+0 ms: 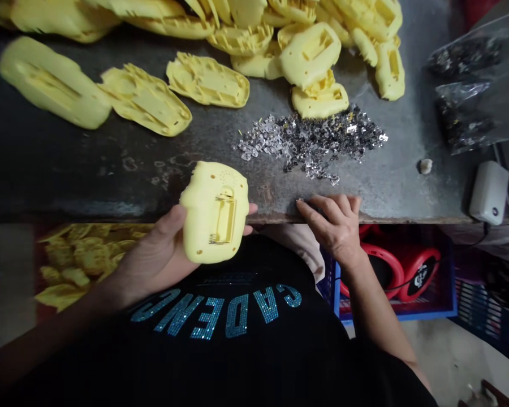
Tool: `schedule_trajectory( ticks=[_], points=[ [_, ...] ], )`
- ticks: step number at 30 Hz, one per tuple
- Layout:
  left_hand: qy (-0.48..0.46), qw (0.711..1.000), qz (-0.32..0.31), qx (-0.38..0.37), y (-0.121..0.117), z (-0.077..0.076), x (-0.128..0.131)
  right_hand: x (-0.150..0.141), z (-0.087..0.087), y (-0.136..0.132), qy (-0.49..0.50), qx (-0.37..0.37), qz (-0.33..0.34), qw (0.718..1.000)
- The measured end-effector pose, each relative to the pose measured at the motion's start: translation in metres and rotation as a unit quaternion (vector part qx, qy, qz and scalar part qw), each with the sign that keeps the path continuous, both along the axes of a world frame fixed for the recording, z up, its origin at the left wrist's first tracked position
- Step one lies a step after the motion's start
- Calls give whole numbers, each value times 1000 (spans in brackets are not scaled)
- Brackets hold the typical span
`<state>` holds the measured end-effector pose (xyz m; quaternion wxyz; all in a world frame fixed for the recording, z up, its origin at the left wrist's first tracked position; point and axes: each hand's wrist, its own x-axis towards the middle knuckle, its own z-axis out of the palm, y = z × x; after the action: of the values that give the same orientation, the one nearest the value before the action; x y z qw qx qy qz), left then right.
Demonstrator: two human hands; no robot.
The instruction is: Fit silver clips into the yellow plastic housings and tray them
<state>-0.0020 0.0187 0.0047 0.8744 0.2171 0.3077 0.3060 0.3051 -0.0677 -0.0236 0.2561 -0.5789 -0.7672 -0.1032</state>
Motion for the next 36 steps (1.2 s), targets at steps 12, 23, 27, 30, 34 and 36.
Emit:
schedule_trajectory(
  ticks=[12, 23, 27, 30, 34, 36],
  points=[
    [-16, 1000, -4, -1, -2, 2, 6, -1, 16, 20, 149, -115, -51, 981],
    [-96, 992, -70, -36, -7, 1, 9, -46, 76, 44, 220, -143, 187, 947],
    [-100, 992, -70, -40, -11, 0, 6, -51, 83, 52, 157, -141, 215, 954],
    [-89, 993, -61, -43, -14, -2, 6, -55, 87, 54, 133, -139, 230, 954],
    [-83, 992, -87, -29, -13, -2, 6, -60, 93, 54, 108, -133, 245, 954],
    [-82, 992, -96, -22, -13, -1, 6, -61, 95, 54, 89, -129, 244, 957]
  ],
)
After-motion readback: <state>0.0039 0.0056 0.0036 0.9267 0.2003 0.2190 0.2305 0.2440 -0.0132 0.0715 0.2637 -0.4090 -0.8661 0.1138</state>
